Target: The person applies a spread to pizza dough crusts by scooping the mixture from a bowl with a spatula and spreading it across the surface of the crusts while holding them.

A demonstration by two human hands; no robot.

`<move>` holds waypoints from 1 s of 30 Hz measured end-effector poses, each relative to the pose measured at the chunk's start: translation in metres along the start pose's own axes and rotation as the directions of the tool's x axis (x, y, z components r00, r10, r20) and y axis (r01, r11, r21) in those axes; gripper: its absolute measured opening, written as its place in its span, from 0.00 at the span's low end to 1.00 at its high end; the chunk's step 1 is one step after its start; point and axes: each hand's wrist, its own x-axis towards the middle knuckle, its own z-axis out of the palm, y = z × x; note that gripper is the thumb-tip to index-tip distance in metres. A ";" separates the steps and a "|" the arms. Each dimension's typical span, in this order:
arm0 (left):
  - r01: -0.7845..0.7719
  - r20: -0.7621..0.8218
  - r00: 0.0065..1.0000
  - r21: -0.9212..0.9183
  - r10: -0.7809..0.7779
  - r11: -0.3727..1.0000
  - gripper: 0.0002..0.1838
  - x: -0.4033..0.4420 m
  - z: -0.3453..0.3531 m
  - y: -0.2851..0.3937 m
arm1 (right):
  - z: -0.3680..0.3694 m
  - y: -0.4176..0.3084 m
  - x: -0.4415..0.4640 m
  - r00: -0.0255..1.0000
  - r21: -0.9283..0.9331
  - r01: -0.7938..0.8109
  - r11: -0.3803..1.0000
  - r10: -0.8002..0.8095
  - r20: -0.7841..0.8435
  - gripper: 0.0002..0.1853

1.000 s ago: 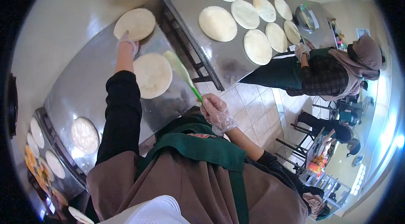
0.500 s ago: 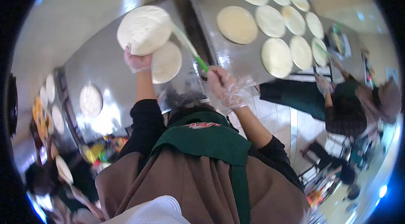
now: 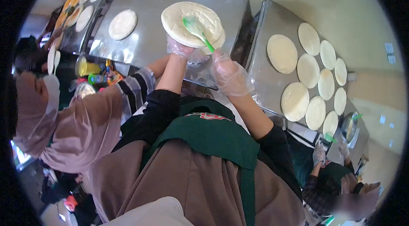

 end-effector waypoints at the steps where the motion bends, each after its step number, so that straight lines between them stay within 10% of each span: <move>1: 0.001 0.042 0.999 -0.013 -0.001 1.000 0.31 -0.006 0.003 0.003 | -0.003 0.003 -0.007 0.990 0.073 0.131 0.989 -0.127 -0.055 0.04; 3: -0.005 0.072 0.997 -0.036 0.008 0.999 0.32 -0.013 0.001 0.009 | -0.012 0.001 -0.015 0.958 0.145 0.280 0.949 -0.266 -0.109 0.04; 9: 0.004 0.153 0.988 -0.146 0.019 0.989 0.31 -0.026 -0.009 0.025 | -0.031 -0.008 -0.009 0.962 0.499 -0.134 0.856 -0.009 0.274 0.09; 11: 0.001 0.170 0.985 -0.148 0.024 0.989 0.30 -0.028 -0.010 0.025 | -0.030 -0.019 -0.005 0.730 0.691 -0.683 0.236 0.215 0.648 0.11; 18: -0.002 0.101 0.995 -0.126 0.015 0.992 0.29 -0.021 -0.020 0.026 | -0.024 -0.024 -0.036 0.562 0.562 -0.791 -0.239 0.077 0.824 0.17; 21: 0.127 0.364 0.931 -0.404 0.032 0.906 0.30 -0.027 -0.021 0.028 | -0.052 -0.034 -0.039 0.459 0.462 -0.855 -0.237 0.074 0.886 0.16; 26: -0.097 0.119 0.985 -0.234 0.127 0.967 0.28 -0.032 -0.015 0.048 | -0.070 -0.037 -0.030 0.424 0.415 -0.898 -0.143 -0.034 0.905 0.16; 30: -0.048 0.210 0.972 -0.277 0.109 0.960 0.29 -0.059 -0.022 0.071 | -0.070 -0.047 -0.015 0.642 0.644 -0.765 -0.016 -0.100 0.760 0.15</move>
